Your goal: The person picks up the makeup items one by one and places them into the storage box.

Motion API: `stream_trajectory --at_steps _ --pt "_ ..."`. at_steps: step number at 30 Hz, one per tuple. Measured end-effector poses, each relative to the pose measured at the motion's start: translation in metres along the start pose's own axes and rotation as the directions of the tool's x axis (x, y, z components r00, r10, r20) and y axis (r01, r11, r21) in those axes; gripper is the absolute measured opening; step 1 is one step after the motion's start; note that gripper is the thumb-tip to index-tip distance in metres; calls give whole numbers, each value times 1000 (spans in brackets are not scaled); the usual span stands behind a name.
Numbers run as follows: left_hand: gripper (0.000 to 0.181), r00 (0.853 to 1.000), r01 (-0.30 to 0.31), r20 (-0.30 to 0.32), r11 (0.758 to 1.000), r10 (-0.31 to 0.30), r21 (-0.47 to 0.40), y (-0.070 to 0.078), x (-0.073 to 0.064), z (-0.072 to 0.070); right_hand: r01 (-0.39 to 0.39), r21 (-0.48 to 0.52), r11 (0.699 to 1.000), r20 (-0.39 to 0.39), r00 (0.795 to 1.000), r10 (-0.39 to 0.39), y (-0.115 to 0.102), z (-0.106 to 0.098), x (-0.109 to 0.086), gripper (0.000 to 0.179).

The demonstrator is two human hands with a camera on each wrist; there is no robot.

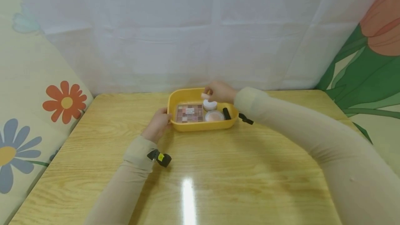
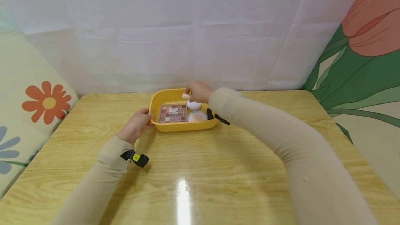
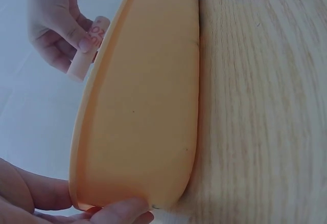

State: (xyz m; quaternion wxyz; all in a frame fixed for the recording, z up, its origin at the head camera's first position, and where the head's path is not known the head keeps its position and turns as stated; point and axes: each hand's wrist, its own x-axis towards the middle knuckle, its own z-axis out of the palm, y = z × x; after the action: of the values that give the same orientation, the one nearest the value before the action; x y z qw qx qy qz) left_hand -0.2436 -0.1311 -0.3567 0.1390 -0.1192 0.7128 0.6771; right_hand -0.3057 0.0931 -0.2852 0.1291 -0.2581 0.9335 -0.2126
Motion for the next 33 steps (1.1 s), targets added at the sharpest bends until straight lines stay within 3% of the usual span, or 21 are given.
stream_trajectory --at_steps 10,18,25,33 --pt "50 1000 -5 -4 1000 5 1 0 -2 0 -14 -13 1000 42 999 15 0 6 19 29" --pt "49 1000 -18 -6 1000 18 -8 1 -3 0 42 -45 998 72 997 -39 -1 11 35 29" --pt "49 1000 -16 -12 1000 16 3 2 -5 2 46 -52 998 89 995 -42 -5 12 44 29" --pt "49 1000 -27 -11 1000 26 -6 -1 -6 2 25 -118 993 87 996 -15 4 26 71 25"
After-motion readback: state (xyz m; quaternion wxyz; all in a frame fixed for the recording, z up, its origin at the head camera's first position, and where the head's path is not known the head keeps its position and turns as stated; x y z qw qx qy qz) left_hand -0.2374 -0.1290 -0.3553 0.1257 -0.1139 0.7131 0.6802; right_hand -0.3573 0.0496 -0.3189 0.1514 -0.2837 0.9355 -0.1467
